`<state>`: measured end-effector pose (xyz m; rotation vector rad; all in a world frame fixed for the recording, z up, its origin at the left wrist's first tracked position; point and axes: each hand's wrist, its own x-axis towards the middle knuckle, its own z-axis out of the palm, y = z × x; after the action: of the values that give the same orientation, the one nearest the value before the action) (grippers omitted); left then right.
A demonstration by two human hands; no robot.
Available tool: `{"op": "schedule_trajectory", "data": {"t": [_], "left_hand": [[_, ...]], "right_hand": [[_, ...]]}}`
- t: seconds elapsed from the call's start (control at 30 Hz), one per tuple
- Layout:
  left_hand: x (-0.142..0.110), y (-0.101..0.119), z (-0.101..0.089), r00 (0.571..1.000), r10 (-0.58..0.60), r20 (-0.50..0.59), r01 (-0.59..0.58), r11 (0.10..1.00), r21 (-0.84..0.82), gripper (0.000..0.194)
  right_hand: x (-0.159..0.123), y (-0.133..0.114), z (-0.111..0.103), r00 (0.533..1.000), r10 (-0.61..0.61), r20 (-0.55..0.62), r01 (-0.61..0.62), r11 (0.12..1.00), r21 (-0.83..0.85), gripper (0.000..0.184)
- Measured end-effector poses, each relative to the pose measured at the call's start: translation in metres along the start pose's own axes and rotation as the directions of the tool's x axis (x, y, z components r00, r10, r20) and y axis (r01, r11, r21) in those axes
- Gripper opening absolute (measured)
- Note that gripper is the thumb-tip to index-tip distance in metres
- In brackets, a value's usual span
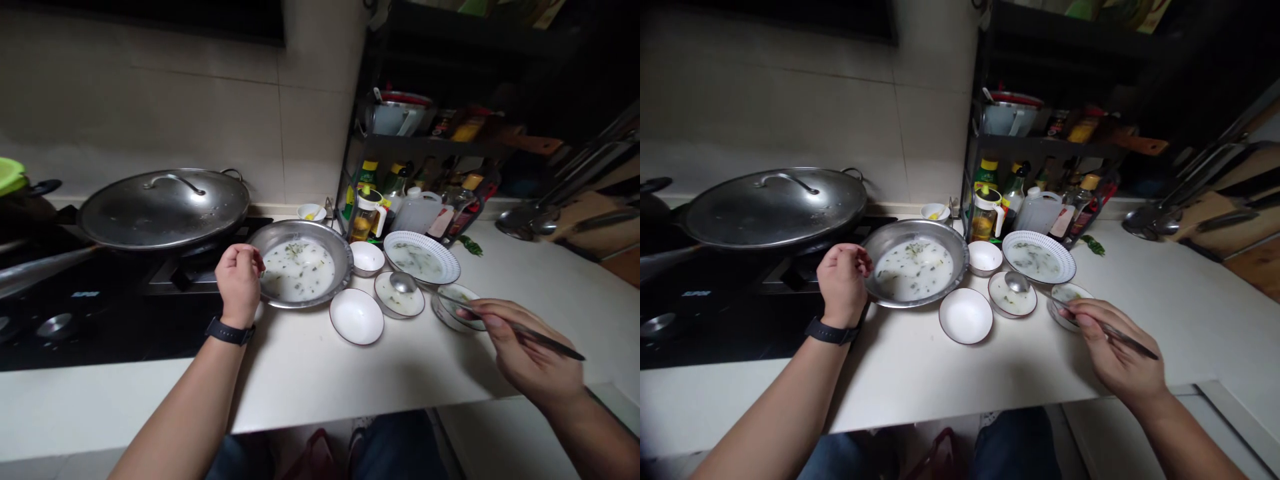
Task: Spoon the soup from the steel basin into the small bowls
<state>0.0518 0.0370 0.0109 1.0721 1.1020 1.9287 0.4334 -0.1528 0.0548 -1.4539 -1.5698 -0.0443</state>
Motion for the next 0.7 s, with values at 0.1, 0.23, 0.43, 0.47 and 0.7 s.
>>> {"op": "schedule_trajectory", "data": {"t": [0.1, 0.23, 0.43, 0.47, 0.7], "left_hand": [[0.0, 0.001, 0.0, 1.0, 0.001, 0.005, -0.001, 1.0, 0.001, 0.01], [0.0, 0.0, 0.0, 1.0, 0.005, 0.007, -0.005, 1.0, 0.01, 0.011], [0.0, 0.0, 0.0, 1.0, 0.001, 0.005, -0.001, 1.0, 0.013, 0.01], [0.0, 0.0, 0.0, 1.0, 0.0, 0.003, 0.0, 1.0, 0.008, 0.009], [-0.001, 0.001, 0.0, 1.0, -0.008, 0.003, 0.008, 1.0, 0.012, 0.01]], "right_hand": [[-0.004, 0.0, 0.005, 0.982, 0.179, -0.062, -0.178, 0.984, 0.024, 0.018], [-0.005, 0.004, 0.014, 0.806, 0.572, -0.15, -0.523, 0.808, 0.269, 0.026], [0.009, 0.016, 0.017, 0.616, 0.783, -0.087, -0.609, 0.543, 0.578, 0.014], [0.012, 0.015, 0.017, 0.598, 0.796, -0.087, -0.608, 0.522, 0.598, 0.012], [0.023, 0.01, 0.014, 0.618, 0.779, -0.105, -0.561, 0.531, 0.635, 0.007]]}}
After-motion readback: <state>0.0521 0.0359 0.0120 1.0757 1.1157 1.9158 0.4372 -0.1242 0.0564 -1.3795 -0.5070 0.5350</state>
